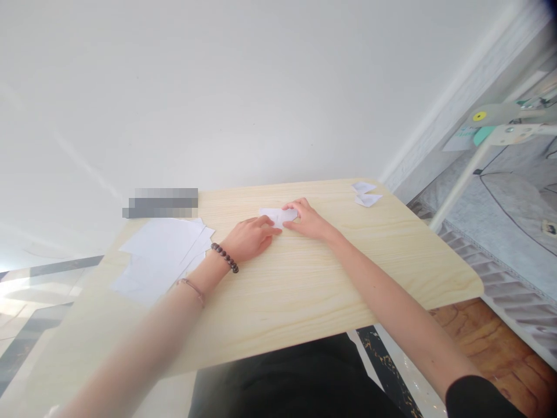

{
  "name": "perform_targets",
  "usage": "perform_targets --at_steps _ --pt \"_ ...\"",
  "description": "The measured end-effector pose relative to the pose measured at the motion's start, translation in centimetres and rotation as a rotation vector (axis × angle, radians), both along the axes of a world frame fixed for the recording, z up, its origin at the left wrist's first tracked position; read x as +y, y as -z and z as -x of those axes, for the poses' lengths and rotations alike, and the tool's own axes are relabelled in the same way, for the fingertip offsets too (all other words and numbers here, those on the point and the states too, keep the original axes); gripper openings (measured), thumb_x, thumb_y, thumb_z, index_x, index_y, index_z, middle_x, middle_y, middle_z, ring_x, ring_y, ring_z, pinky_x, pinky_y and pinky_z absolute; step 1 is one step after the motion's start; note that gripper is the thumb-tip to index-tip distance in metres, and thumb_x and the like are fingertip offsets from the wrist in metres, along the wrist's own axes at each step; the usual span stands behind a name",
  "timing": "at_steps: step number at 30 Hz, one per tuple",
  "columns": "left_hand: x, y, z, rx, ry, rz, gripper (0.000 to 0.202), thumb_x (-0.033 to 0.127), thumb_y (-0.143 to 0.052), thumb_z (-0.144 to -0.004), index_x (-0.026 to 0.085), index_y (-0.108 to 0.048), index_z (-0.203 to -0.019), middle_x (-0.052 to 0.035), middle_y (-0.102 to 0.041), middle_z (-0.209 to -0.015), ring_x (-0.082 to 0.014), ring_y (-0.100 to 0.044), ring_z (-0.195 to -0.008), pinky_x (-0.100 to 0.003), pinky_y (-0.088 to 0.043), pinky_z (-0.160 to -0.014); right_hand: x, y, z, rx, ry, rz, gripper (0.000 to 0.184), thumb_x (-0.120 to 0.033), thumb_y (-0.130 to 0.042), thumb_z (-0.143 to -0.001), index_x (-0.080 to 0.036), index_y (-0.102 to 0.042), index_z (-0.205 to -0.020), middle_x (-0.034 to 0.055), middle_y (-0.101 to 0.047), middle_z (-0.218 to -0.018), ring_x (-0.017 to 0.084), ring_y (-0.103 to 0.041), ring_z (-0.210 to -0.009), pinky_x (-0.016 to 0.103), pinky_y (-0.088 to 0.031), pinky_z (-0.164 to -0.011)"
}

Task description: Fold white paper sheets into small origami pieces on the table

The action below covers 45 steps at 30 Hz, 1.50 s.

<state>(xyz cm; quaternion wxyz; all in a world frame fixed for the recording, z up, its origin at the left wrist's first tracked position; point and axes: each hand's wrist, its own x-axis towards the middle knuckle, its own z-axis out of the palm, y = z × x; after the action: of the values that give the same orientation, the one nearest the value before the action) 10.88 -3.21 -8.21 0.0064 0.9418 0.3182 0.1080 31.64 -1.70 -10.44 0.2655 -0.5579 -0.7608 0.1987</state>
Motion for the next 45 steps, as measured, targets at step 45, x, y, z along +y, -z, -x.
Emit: perform_targets --at_steps 45 --pt "0.06 0.25 0.00 -0.013 0.013 -0.016 0.031 0.023 -0.037 -0.084 0.029 -0.056 -0.108 -0.0038 -0.053 -0.107 -0.0169 -0.055 -0.088 -0.031 -0.044 -0.076 0.09 -0.59 -0.49 0.112 -0.022 0.079 0.050 -0.016 -0.049 -0.070 -0.026 -0.041 -0.118 0.0041 -0.036 -0.108 0.007 -0.047 -0.070 0.028 -0.042 -0.081"
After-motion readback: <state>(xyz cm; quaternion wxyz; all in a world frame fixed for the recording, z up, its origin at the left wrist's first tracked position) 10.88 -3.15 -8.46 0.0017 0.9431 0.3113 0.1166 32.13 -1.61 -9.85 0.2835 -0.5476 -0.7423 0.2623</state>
